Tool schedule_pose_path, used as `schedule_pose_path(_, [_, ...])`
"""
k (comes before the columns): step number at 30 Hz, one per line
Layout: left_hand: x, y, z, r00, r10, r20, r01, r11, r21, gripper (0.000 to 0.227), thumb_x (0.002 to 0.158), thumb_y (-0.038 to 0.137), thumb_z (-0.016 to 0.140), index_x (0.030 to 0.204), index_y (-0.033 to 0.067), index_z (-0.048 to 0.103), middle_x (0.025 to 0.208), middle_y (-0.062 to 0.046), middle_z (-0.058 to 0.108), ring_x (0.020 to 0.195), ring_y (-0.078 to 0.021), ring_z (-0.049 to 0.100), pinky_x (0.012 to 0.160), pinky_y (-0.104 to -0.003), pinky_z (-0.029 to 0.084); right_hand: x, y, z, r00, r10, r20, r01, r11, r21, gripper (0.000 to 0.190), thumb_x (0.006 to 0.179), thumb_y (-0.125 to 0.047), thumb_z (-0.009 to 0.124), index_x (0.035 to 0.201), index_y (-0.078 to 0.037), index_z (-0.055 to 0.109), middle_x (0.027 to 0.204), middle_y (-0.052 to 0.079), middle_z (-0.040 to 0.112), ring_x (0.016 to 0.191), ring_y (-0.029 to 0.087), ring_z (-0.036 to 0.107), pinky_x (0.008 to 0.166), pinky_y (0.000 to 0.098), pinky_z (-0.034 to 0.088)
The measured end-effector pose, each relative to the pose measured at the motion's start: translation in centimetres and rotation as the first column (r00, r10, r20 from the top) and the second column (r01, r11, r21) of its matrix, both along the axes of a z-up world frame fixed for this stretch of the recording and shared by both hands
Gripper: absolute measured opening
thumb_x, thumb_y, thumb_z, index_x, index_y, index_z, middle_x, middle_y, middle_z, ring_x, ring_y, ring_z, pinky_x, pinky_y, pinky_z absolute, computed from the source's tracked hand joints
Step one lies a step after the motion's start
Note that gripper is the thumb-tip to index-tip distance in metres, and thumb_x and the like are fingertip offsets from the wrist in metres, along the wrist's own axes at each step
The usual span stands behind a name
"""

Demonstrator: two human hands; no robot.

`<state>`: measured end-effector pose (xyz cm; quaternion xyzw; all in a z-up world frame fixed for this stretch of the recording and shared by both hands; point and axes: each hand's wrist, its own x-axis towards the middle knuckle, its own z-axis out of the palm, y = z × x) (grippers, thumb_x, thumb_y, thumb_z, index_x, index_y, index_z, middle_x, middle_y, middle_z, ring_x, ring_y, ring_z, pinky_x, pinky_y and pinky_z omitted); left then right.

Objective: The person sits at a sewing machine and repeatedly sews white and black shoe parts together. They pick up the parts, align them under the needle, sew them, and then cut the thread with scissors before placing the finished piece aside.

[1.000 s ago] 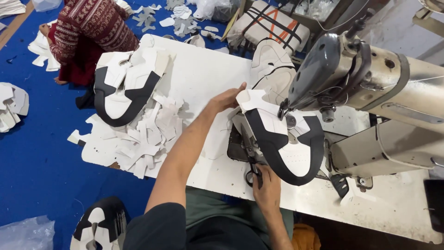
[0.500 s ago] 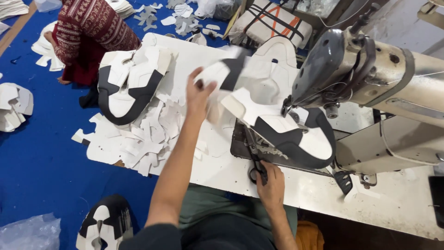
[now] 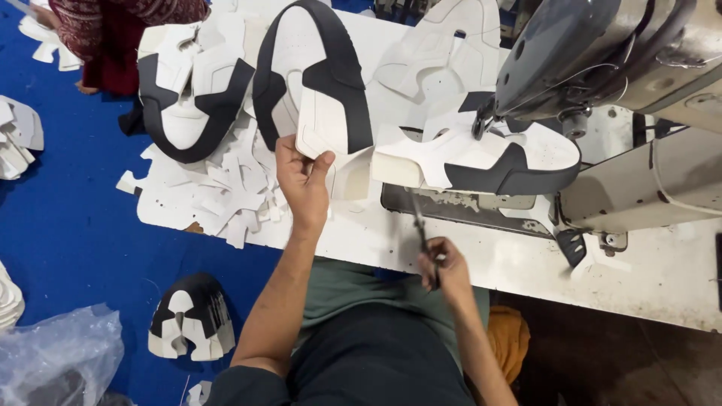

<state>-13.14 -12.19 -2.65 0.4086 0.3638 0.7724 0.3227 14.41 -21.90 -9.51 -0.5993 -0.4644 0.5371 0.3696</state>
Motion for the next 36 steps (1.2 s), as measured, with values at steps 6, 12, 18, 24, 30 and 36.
schedule_pose_path(6, [0.3,-0.8,-1.1,0.997,0.054,-0.061,-0.055,0.998,-0.011,0.037,0.095,0.0,0.077,0.122,0.0028,0.051,0.109,-0.004,0.065,0.099,-0.009,0.062,0.09,-0.023,0.051,-3.7,-0.4,4.0,0.963,0.092,0.254,-0.157,0.955,0.252,0.044,0.078,-0.019,0.085,0.108,-0.002,0.057,0.073,0.004,0.055,0.06,0.015,0.052,0.054,0.0293,0.044])
schedule_pose_path(12, [0.7,-1.0,-1.9,0.996,0.083,-0.02,-0.083,0.996,-0.023,0.036,0.095,-0.002,0.076,0.121,0.0031,0.051,0.105,-0.003,0.065,0.092,-0.0078,0.059,0.083,-0.022,0.048,-7.3,2.3,3.9,0.975,0.018,0.22,-0.109,0.907,0.407,0.042,0.077,-0.017,0.087,0.105,-0.002,0.059,0.076,0.003,0.059,0.066,0.011,0.053,0.059,0.0272,0.046])
schedule_pose_path(18, [-1.2,1.3,2.5,0.978,0.184,-0.094,-0.175,0.98,0.097,0.032,0.1,-0.002,0.076,0.124,-0.0005,0.055,0.105,-0.003,0.064,0.092,-0.0085,0.059,0.082,-0.022,0.048,-5.3,2.5,1.4,0.979,-0.002,0.204,-0.054,0.961,0.271,0.034,0.078,-0.015,0.088,0.099,-0.002,0.065,0.071,0.003,0.062,0.061,0.014,0.055,0.056,0.031,0.046])
schedule_pose_path(24, [2.7,9.8,6.8,0.654,0.255,-0.712,-0.157,0.967,0.201,0.045,0.101,0.008,0.072,0.142,-0.004,0.059,0.121,-0.021,0.064,0.108,-0.0267,0.057,0.092,-0.035,0.048,-1.6,3.1,4.1,0.772,-0.206,0.602,-0.233,0.788,0.569,0.043,0.07,-0.008,0.085,0.11,-0.001,0.07,0.103,0.015,0.068,0.089,0.031,0.066,0.076,0.0394,0.055])
schedule_pose_path(30, [9.9,4.8,6.9,0.263,-0.374,-0.889,0.026,0.924,-0.381,0.032,0.098,0.03,0.072,0.121,0.0083,0.068,0.099,-0.015,0.075,0.102,-0.0305,0.066,0.104,-0.05,0.035,2.2,2.9,4.4,0.962,-0.257,0.091,0.129,0.722,0.68,0.047,0.096,-0.011,0.067,0.14,-0.009,0.051,0.134,0.016,0.064,0.109,0.025,0.069,0.094,0.0343,0.059])
schedule_pose_path(36, [12.8,0.6,4.1,0.678,-0.382,-0.628,0.185,0.915,-0.357,0.036,0.094,0.024,0.076,0.123,0.0061,0.065,0.086,-0.006,0.068,0.077,-0.0188,0.065,0.087,-0.033,0.046,3.9,6.7,8.0,0.931,-0.16,-0.329,0.324,0.778,0.538,0.054,0.105,-0.019,0.057,0.154,-0.007,0.041,0.123,0.008,0.062,0.086,0.01,0.065,0.074,0.0256,0.058])
